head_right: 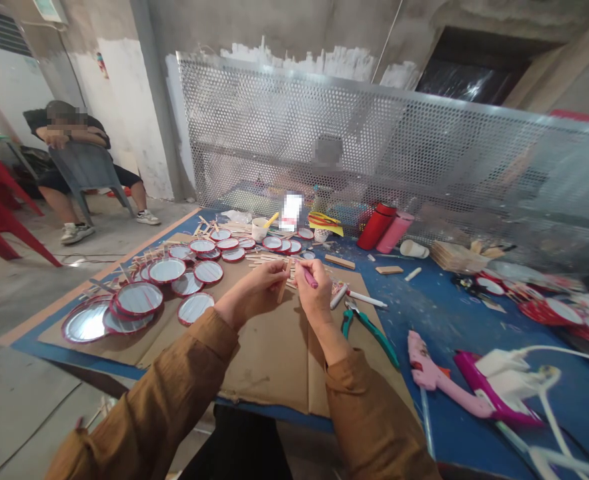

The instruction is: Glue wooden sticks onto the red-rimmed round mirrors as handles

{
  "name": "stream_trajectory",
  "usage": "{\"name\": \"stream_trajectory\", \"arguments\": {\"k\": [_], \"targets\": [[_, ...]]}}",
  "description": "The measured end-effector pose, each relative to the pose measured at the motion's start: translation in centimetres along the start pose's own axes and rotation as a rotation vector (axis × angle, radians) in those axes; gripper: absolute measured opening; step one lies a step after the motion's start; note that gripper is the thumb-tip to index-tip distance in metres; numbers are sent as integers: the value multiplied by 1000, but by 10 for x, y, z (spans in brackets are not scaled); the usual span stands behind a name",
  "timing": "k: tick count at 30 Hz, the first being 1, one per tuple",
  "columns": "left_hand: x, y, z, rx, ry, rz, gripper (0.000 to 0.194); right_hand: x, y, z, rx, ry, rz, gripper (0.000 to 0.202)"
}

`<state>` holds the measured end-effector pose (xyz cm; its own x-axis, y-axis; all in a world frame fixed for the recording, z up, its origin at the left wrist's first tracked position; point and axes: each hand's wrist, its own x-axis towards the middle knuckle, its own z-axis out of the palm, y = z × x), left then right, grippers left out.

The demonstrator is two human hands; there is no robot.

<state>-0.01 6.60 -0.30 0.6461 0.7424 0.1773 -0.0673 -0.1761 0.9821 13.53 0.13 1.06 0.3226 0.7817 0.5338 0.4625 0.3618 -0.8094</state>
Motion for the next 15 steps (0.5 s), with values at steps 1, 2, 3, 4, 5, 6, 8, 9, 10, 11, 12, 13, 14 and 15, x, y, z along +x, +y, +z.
{"name": "stream_trajectory", "arguments": {"k": [1, 2, 3, 4, 5, 6, 8, 9, 10, 11, 12, 13, 14, 15], "targets": [[0, 0, 0, 1, 2, -1, 20, 0, -1, 0, 15, -12, 1, 24], [-1, 0, 0, 2, 4, -2, 20, 0, -2, 0, 25, -27, 0, 25], [-1, 1, 0, 4, 6, -2, 21, -1, -2, 0, 26, -42, -4, 25], [-2, 0, 0, 4, 7, -1, 21, -1, -3, 0, 18, -57, -10, 26], [-2, 0, 0, 6, 10, 4, 21, -2, -3, 0, 2, -70, -16, 25], [-2, 0, 0, 10, 8, 10, 21, -2, -3, 0, -16, -78, -20, 25], [-1, -1, -1, 22, -4, 21, 20, -2, -3, -1, -41, -74, -19, 24], [-1, -1, -1, 27, -9, 23, 19, -2, -2, -1, -40, -65, -18, 24], [0, -1, -1, 33, -12, 21, 19, -1, -2, -1, -32, -54, -18, 24], [0, -2, -1, 37, -12, 17, 19, -1, -1, -2, -22, -47, -21, 24], [1, -2, -2, 39, -11, 12, 20, -1, 0, -2, -13, -47, -25, 24], [1, -2, -2, 43, -10, 7, 21, -1, 0, -2, -10, -53, -30, 24], [1, -2, -2, 45, -9, 4, 21, 0, 1, -2, -13, -64, -31, 24], [1, -2, -2, 43, -7, 4, 22, 0, 1, -2, -21, -74, -31, 24]]}}
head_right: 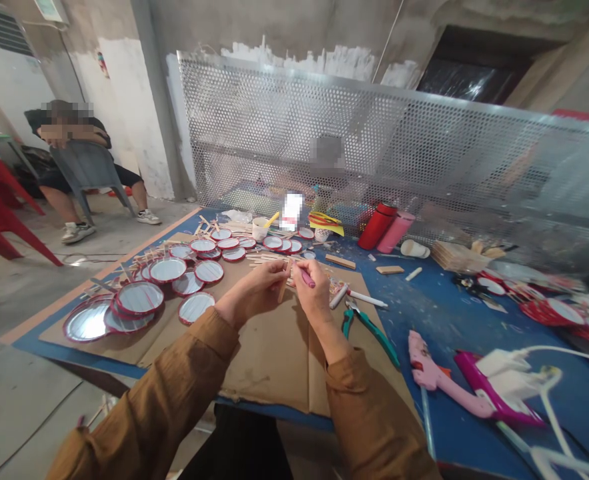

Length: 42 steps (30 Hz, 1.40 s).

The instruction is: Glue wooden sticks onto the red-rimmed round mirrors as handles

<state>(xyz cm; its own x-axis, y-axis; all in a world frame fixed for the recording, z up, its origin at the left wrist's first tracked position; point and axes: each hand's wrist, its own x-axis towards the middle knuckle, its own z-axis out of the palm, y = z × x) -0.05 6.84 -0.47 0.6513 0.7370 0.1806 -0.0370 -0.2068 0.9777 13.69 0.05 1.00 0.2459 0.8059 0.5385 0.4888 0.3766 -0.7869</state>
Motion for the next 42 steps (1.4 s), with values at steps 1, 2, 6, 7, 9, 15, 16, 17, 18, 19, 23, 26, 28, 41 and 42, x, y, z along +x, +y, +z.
{"name": "stream_trajectory", "arguments": {"k": [1, 2, 6, 7, 9, 15, 16, 17, 18, 19, 23, 26, 28, 41, 42], "targets": [[0, 0, 0, -4, -3, 3, 21, 0, 0, 0, -7, -6, 2, 24], [0, 0, 0, -6, -6, 7, 21, 0, 0, 0, -8, -6, 6, 24], [0, -1, -1, 2, -9, 16, 21, 0, -2, 1, 34, -1, 6, 23], [0, -2, -1, 6, -5, 13, 21, 0, -2, 1, 32, -12, 6, 23], [1, -2, -1, 8, -2, 6, 22, 0, -1, 0, 2, -31, 11, 22], [1, -2, 0, -13, -3, 7, 23, 1, -2, -1, 21, -19, 13, 23], [0, -2, 0, -15, -5, 10, 23, 1, -2, -1, 19, -30, 19, 23], [0, -2, 0, -15, -9, 15, 23, 1, -3, -1, 11, -37, 25, 23], [0, -2, 0, -13, -15, 19, 23, 1, -2, -1, 3, -35, 30, 23], [0, -2, 0, -10, -21, 23, 23, 1, -2, -1, 1, -25, 32, 23], [0, -3, -1, 16, -7, 32, 21, 2, 1, -1, 31, -16, 11, 24], [1, -4, -2, 35, -12, 19, 21, 2, 2, -1, 2, -51, 6, 24], [1, -4, -2, 32, -20, 14, 21, 1, 0, -1, -11, -46, 6, 24], [1, -4, -2, 54, -8, 21, 20, 1, -4, -1, 23, -64, 0, 25], [2, -5, -2, 61, -5, 26, 20, 1, -3, -1, 20, -73, -1, 25]]}}
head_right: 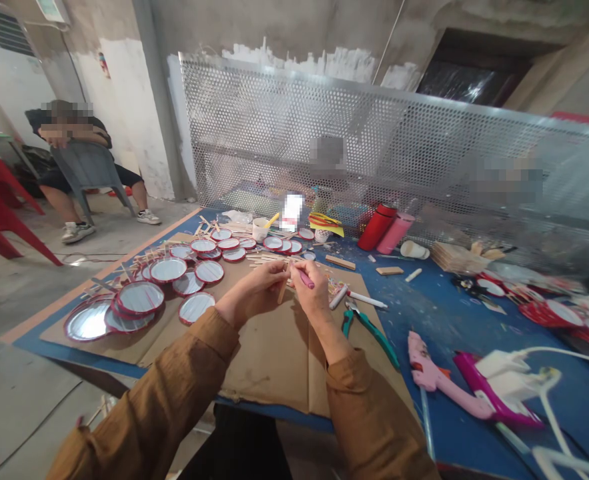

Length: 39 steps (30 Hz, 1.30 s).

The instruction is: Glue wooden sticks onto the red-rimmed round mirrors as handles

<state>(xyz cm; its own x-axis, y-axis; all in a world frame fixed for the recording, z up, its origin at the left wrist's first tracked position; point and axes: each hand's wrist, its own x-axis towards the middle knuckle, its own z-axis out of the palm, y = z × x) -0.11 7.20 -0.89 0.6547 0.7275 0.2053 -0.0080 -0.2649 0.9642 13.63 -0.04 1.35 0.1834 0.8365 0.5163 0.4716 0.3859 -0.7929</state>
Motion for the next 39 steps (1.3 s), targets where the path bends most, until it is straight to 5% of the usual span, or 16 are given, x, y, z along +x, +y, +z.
{"name": "stream_trajectory", "arguments": {"k": [14, 24, 39], "targets": [[1, -1, 0, 1, -4, -4, 22, 0, -3, -2, -47, 29, 13, 23], [-2, 8, 1, -2, -7, -47, 25, 3, -7, -4, 169, 71, 116, 31], [-1, 2, -1, 31, 19, 3, 23, -1, -2, -3, -103, 12, -59, 19]]}}
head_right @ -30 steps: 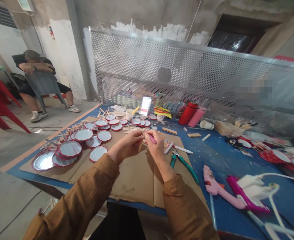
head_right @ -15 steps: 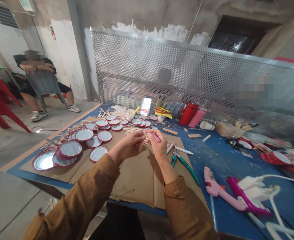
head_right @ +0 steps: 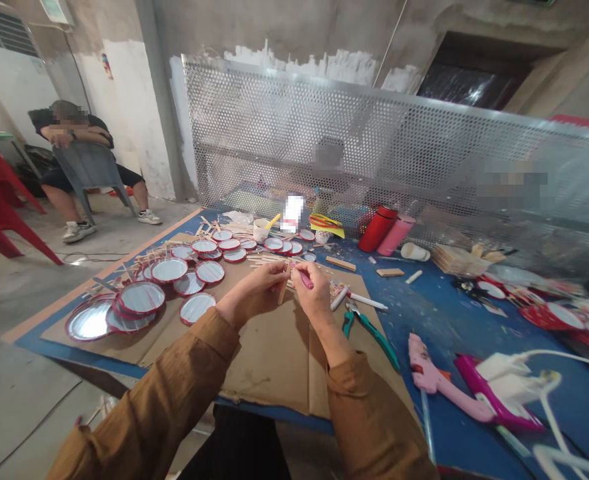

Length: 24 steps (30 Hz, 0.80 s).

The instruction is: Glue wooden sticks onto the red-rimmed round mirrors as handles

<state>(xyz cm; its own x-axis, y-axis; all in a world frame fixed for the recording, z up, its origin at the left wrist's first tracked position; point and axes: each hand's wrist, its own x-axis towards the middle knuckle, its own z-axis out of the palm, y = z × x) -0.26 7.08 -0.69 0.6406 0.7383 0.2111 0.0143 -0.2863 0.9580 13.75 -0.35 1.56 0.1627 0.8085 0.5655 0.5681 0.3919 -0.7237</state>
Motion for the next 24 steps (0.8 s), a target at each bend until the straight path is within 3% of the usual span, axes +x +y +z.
{"name": "stream_trajectory", "arguments": {"k": [24], "targets": [[4, -6, -1, -15, -20, -10, 23, 1, 5, 0, -4, 17, -14, 18]]}}
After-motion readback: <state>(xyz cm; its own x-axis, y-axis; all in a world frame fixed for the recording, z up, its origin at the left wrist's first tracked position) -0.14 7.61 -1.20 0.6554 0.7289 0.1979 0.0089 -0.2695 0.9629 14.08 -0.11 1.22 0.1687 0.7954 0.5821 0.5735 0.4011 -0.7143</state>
